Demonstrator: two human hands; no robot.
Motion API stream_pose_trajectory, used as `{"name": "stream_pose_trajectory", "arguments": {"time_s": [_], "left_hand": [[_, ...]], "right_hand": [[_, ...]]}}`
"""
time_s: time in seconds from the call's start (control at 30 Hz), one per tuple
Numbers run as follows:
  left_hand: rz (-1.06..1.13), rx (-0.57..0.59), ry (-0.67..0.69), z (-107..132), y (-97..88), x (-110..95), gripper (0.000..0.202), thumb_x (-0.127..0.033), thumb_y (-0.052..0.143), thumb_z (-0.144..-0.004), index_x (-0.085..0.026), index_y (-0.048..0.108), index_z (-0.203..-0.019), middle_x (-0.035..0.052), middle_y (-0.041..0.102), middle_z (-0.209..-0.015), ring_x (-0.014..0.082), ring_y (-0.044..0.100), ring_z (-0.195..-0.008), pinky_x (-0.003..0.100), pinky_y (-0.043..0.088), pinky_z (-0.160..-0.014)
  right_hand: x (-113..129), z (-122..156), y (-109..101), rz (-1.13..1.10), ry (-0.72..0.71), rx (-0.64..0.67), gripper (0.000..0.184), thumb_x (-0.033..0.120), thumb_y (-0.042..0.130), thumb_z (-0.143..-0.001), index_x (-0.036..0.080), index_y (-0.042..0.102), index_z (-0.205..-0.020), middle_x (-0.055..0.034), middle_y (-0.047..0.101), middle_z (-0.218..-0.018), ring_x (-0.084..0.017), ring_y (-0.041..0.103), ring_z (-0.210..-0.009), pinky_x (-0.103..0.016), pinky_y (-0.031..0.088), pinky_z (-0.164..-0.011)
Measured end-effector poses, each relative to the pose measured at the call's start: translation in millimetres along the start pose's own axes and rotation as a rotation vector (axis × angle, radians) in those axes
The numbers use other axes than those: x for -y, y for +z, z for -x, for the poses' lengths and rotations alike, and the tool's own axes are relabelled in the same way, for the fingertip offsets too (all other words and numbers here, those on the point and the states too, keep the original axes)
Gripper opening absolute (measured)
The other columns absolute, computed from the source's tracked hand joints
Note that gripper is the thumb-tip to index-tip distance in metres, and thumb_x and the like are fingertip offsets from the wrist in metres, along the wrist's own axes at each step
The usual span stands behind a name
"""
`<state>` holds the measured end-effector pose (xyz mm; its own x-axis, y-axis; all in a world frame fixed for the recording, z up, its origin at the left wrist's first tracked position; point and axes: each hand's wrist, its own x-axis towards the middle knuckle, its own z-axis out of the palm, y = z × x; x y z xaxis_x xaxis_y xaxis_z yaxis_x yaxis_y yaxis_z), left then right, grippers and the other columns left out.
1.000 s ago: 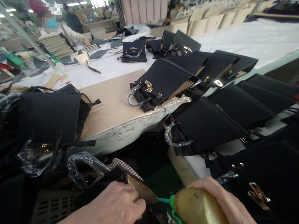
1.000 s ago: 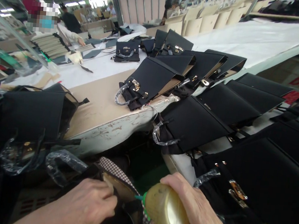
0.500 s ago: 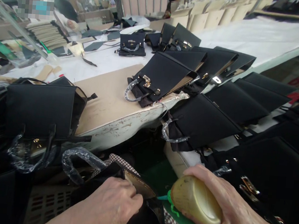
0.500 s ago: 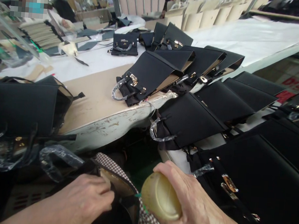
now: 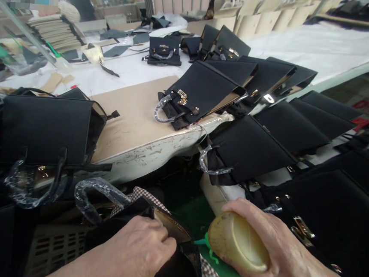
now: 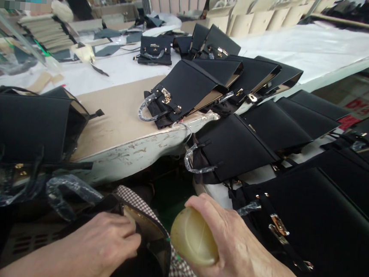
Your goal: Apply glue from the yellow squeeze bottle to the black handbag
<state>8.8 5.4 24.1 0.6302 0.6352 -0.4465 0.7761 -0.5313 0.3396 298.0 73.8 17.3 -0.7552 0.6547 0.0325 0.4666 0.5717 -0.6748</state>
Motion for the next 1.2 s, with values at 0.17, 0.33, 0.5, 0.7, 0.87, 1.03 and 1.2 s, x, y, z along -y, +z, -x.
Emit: {"name": "stream_pose_trajectory", "arguments": {"time_s": [0.17,0.33,0.5,0.7,0.87,1.03,1.2], "left_hand": [[0.007,0.021,-0.003,-1,0.6,0,0.015,-0.010,0.057,-0.095,-0.021,0.065,-0.090,0.0013,0.077,-0.089,0.0263,0.075,-0.081,0.041,0.063,-0.069],[0.016,0.019,-0.004,-1,1.2,-2,0.016,-0.009,0.057,-0.095,-0.021,0.065,-0.091,0.0016,0.076,-0.089,0.0268,0.075,-0.082,0.043,0.065,-0.070],[0.006,0.003,0.009,0,3.1,-2,0.016,-0.008,0.058,-0.093,-0.021,0.065,-0.089,0.0016,0.076,-0.088,0.0267,0.075,-0.080,0.042,0.063,-0.069],[0.004,-0.021,0.013,1,4.0,-2,0.016,-0.007,0.058,-0.091,-0.021,0.065,-0.089,0.0020,0.077,-0.087,0.0270,0.075,-0.079,0.041,0.061,-0.068],[0.010,0.010,0.001,1,2.3,-3,0.016,-0.006,0.059,-0.090,-0.021,0.065,-0.088,0.0026,0.077,-0.088,0.0277,0.076,-0.080,0.042,0.062,-0.068],[0.026,0.063,-0.012,-1,-1.7,-6,0.017,-0.005,0.059,-0.091,-0.021,0.066,-0.089,0.0034,0.078,-0.091,0.0282,0.077,-0.083,0.044,0.064,-0.073],[0.019,0.074,-0.024,0,-3.6,-8,0.022,-0.002,0.054,-0.090,-0.020,0.067,-0.091,0.0051,0.078,-0.094,0.0289,0.077,-0.086,0.045,0.065,-0.075]], "right_hand": [[4,-7,-1,-0.007,-0.003,0.062,0.054,0.028,0.073,-0.094,0.026,0.043,-0.138,-0.0047,0.069,-0.109,-0.022,0.072,-0.083,-0.032,0.057,-0.067],[4,-14,0,-0.013,-0.028,0.013,0.052,0.030,0.072,-0.095,0.026,0.042,-0.137,-0.0027,0.069,-0.104,-0.020,0.070,-0.077,-0.032,0.053,-0.065],[4,-13,0,-0.009,-0.011,0.043,0.047,0.029,0.071,-0.094,0.025,0.046,-0.134,-0.0024,0.069,-0.100,-0.020,0.069,-0.074,-0.032,0.052,-0.062],[5,-14,-2,-0.017,0.017,-0.024,0.052,0.034,0.075,-0.093,0.027,0.045,-0.136,-0.0039,0.073,-0.107,-0.022,0.073,-0.079,-0.032,0.056,-0.068],[4,-13,3,-0.032,0.066,-0.036,0.051,0.035,0.078,-0.092,0.026,0.050,-0.133,-0.0046,0.074,-0.107,-0.022,0.073,-0.081,-0.032,0.056,-0.069],[4,-9,2,-0.078,0.128,-0.026,0.050,0.037,0.080,-0.090,0.028,0.052,-0.131,-0.0029,0.076,-0.106,-0.022,0.074,-0.079,-0.031,0.056,-0.065],[4,-6,0,-0.108,0.209,-0.022,0.048,0.042,0.079,-0.092,0.026,0.053,-0.129,-0.0016,0.075,-0.095,-0.021,0.072,-0.069,-0.029,0.054,-0.055]]}}
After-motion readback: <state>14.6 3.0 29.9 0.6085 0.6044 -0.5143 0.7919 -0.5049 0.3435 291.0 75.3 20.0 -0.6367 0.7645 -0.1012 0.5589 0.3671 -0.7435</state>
